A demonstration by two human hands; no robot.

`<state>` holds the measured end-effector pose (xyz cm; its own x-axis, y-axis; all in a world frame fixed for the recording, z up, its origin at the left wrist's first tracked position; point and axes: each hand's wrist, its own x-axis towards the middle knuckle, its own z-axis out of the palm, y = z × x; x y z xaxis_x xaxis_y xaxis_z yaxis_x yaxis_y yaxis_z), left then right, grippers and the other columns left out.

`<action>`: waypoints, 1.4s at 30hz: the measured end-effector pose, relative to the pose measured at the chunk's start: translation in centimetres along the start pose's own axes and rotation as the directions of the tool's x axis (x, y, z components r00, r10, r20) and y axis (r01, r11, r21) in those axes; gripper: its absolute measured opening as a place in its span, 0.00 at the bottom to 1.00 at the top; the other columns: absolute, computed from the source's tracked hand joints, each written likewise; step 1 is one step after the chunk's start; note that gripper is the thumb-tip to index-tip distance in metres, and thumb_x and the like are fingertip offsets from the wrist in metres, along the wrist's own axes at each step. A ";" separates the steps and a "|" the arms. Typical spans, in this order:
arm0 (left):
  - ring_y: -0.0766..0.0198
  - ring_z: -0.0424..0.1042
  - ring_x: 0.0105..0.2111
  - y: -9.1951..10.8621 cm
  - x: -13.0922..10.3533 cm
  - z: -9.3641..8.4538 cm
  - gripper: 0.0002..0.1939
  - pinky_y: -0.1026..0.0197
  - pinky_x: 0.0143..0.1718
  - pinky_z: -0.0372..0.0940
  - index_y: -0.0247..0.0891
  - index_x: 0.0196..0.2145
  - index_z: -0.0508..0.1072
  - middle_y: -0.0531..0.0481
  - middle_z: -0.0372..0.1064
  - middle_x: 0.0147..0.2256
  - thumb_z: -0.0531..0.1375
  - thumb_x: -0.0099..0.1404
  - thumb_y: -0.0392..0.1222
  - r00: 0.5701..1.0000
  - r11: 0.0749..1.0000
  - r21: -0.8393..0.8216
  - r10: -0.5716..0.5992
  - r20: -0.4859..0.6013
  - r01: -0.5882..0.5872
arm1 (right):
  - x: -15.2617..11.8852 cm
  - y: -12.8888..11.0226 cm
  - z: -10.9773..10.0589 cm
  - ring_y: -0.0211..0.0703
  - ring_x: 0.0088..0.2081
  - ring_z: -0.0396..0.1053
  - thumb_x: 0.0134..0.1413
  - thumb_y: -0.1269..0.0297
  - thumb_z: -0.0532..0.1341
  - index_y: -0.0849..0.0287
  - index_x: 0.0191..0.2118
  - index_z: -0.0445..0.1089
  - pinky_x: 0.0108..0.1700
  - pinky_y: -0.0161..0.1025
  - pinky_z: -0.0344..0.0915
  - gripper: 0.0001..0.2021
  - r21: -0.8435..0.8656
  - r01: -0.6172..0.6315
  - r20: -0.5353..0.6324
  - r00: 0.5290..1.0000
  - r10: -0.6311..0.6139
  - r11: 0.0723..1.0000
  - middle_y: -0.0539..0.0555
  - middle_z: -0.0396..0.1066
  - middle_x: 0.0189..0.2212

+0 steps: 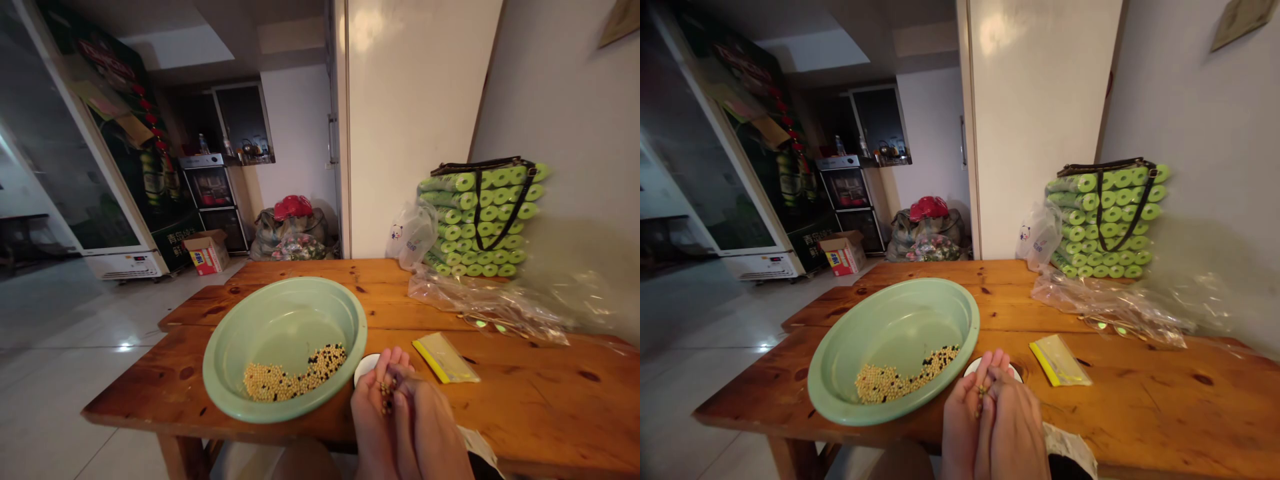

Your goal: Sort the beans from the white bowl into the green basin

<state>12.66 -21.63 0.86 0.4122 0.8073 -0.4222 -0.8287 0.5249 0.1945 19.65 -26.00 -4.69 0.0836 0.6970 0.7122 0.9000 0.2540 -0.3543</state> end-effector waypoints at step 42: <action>0.60 0.68 0.55 -0.1 -0.7 0.0 0.26 0.59 0.59 0.59 0.30 0.59 0.61 0.36 0.63 0.58 0.47 0.64 0.36 0.994 0.997 -0.020 0.076 0.073 -0.075 | 1.3 -3.7 -2.3 0.49 0.46 0.68 0.63 0.66 0.49 0.57 0.43 0.62 0.47 0.50 0.66 0.07 0.236 -0.199 0.044 0.980 0.194 0.951 0.60 0.71 0.43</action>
<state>12.45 -22.28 1.16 0.3744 0.8627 -0.3400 -0.8647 0.4572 0.2080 17.40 -27.56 -1.03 0.2376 0.7620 0.6025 0.7383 0.2614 -0.6218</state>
